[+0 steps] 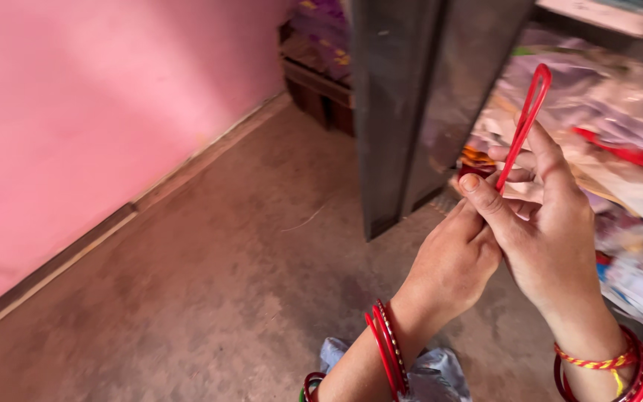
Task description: The person picks up a light blue garment from a pile on a floor mat, places it on a metal hanger, and hangs it inside a metal wardrobe. They then retrieve a red hanger from the wardrobe.
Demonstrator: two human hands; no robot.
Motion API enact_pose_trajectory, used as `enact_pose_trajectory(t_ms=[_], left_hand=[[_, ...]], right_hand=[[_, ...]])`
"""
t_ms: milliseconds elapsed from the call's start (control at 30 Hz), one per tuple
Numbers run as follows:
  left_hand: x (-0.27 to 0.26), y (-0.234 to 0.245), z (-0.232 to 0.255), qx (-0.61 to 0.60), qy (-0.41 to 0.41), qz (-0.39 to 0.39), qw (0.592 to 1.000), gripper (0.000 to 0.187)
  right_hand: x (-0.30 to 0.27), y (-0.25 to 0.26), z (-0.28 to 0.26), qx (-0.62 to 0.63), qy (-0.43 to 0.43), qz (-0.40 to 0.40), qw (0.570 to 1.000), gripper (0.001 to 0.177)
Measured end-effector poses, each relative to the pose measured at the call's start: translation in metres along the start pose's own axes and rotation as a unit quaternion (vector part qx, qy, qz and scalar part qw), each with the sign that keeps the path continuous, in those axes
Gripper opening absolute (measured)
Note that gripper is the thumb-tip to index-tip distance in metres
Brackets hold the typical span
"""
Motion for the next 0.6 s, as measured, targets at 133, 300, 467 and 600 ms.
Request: enact_pose_trajectory(t_ms=[133, 300, 467, 600], left_hand=[[0.008, -0.038, -0.001, -0.001, -0.006, -0.047, 0.999, 0.038], [0.016, -0.079, -0.01, -0.017, 0.039, -0.122, 0.992, 0.039], [0.024, -0.109, -0.031, 0.031, -0.168, -0.211, 0.962, 0.034], [0.032, -0.126, -0.046, 0.036, -0.188, -0.304, 0.933, 0.032]], right_hand=[[-0.008, 0.034, 0.021, -0.021, 0.007, 0.044, 0.999, 0.075], [-0.021, 0.069, 0.043, -0.1, -0.075, 0.091, 0.988, 0.075], [-0.031, 0.091, 0.057, -0.111, -0.072, 0.146, 0.98, 0.067], [-0.037, 0.102, 0.064, -0.136, -0.147, 0.185, 0.962, 0.072]])
Point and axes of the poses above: each hand's wrist, its own x-axis towards the middle knuckle, its own y-axis out of the back of the hand, z = x × y, the point moved 1 cm from there along x, towards the middle knuckle, and after that the axes turned 13 degrees about -x, right-handed, at the moved point
